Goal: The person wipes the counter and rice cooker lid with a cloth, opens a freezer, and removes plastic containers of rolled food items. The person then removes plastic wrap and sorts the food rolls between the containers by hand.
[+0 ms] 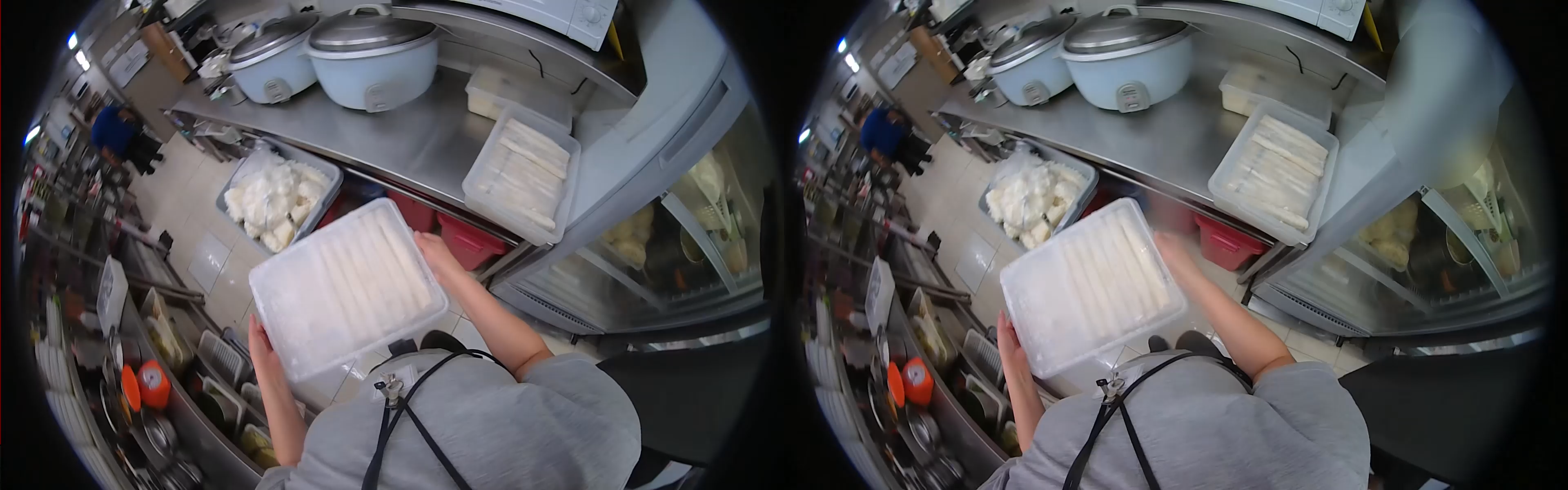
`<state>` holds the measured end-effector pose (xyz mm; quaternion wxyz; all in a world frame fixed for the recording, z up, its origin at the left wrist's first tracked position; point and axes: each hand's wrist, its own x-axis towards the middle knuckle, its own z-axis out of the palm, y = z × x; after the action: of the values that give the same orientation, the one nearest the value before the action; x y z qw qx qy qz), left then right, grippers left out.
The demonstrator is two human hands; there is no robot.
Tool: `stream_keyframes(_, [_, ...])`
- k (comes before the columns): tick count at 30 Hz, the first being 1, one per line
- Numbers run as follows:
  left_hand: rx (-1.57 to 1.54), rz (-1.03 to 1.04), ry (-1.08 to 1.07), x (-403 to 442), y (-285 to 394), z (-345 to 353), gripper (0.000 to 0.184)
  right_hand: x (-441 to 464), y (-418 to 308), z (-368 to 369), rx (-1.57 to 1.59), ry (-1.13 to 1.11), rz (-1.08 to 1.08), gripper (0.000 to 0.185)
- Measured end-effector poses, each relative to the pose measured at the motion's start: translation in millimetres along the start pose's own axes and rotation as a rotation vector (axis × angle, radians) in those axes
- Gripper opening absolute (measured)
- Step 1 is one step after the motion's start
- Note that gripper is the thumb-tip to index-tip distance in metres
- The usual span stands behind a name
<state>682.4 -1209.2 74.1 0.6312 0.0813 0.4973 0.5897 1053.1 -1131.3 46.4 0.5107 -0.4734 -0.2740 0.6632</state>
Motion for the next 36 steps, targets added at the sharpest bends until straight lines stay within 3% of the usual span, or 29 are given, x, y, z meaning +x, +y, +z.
stream_keyframes(5, [0.089,-0.013,-0.163,108.3,28.1,62.0,0.045,65.4,-52.8,-13.2,-0.055,-0.019,-0.189,0.031])
stream_keyframes(8, [0.153,-0.036,-0.218,149.7,28.1,121.8,0.045,119.3,-66.8,-41.5,-0.095,0.172,-0.093,0.032])
stream_keyframes(11, [0.236,-0.052,-0.231,200.5,27.1,161.4,0.045,161.6,-76.6,-61.8,-0.220,0.300,-0.178,0.033])
stream_keyframes(18, [0.294,-0.113,-0.239,303.2,15.7,202.4,0.039,227.8,-81.5,-86.0,-0.157,0.391,-0.094,0.037])
stream_keyframes(20, [0.327,-0.111,-0.209,313.5,19.8,221.0,0.037,223.5,-96.9,-70.9,-0.364,0.629,-0.131,0.036])
stream_keyframes(21, [0.332,-0.117,-0.231,317.6,20.8,227.3,0.035,234.1,-93.6,-76.0,-0.356,0.645,-0.117,0.036])
stream_keyframes(23, [0.348,-0.150,-0.261,318.8,22.0,246.6,0.034,252.2,-96.8,-88.4,-0.842,0.750,-0.156,0.027])
stream_keyframes(24, [0.351,-0.175,-0.275,322.0,23.1,255.5,0.036,251.6,-99.7,-89.7,-0.840,0.769,-0.141,0.027])
stream_keyframes(26, [0.354,-0.209,-0.307,335.1,16.8,264.0,0.038,235.1,-137.8,-70.2,-1.179,0.884,-0.328,0.019])
stream_keyframes(27, [0.322,-0.222,-0.304,345.4,8.7,264.5,0.039,231.4,-150.1,-68.2,-1.179,0.904,-0.323,0.019])
stream_keyframes(29, [0.298,-0.252,-0.315,347.9,1.1,277.6,0.041,223.5,-166.0,-75.3,-1.281,0.858,-0.105,0.021])
stream_keyframes(36, [0.324,-0.380,-0.536,344.6,-14.3,304.8,0.042,250.1,-181.6,-124.4,-1.391,1.000,-0.004,0.023])
